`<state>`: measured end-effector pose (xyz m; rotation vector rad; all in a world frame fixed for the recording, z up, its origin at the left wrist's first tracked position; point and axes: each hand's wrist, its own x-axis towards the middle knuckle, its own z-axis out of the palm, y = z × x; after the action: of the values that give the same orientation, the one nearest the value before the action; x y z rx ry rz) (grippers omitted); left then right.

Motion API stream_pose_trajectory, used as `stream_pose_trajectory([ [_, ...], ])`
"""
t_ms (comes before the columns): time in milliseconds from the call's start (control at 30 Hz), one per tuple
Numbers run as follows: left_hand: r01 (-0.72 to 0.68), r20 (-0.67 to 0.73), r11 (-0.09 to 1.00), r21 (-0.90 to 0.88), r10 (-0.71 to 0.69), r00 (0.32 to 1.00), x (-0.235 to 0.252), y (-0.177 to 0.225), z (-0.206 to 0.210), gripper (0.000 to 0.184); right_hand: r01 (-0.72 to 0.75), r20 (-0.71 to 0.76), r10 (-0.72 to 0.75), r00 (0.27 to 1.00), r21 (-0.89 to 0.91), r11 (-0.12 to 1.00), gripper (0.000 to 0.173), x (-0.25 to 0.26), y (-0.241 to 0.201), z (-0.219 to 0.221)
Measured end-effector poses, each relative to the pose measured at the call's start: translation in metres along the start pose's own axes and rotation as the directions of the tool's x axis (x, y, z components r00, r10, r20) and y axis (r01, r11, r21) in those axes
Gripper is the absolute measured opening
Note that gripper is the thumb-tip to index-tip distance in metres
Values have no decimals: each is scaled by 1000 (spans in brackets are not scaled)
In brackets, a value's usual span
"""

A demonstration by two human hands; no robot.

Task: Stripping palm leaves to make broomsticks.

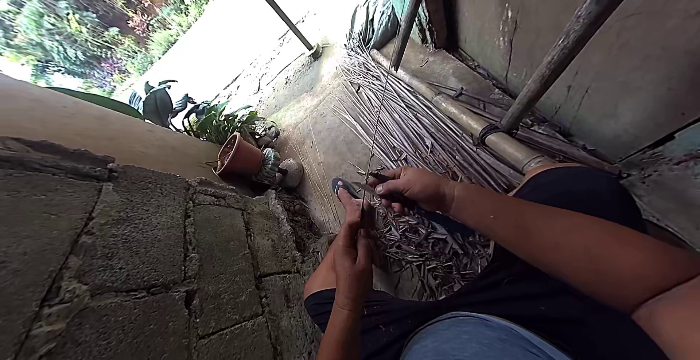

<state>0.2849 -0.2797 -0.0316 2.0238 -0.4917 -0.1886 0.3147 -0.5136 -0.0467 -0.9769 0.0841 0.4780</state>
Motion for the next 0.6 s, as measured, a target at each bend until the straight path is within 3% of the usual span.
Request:
stream_pose_trajectory([
  [100,-71,-23,990,123,74,997,0,-6,1,21,13,-63,-9,998,58,998,25,3,-2,-8],
  [267,-145,-59,929,340,174,983,3,-10,1,21,-45,92,49,995,-46,998,24,-6,5,4],
  [467,-172,-78,873,457,233,969,4,-12,-3,22,-19,-141,32,990,90,996,21,6,-7,-14],
  [600,-229,-135,791,568,364,922,9,-13,-1,20,-81,-2,81,997,26,996,24,-2,7,4],
])
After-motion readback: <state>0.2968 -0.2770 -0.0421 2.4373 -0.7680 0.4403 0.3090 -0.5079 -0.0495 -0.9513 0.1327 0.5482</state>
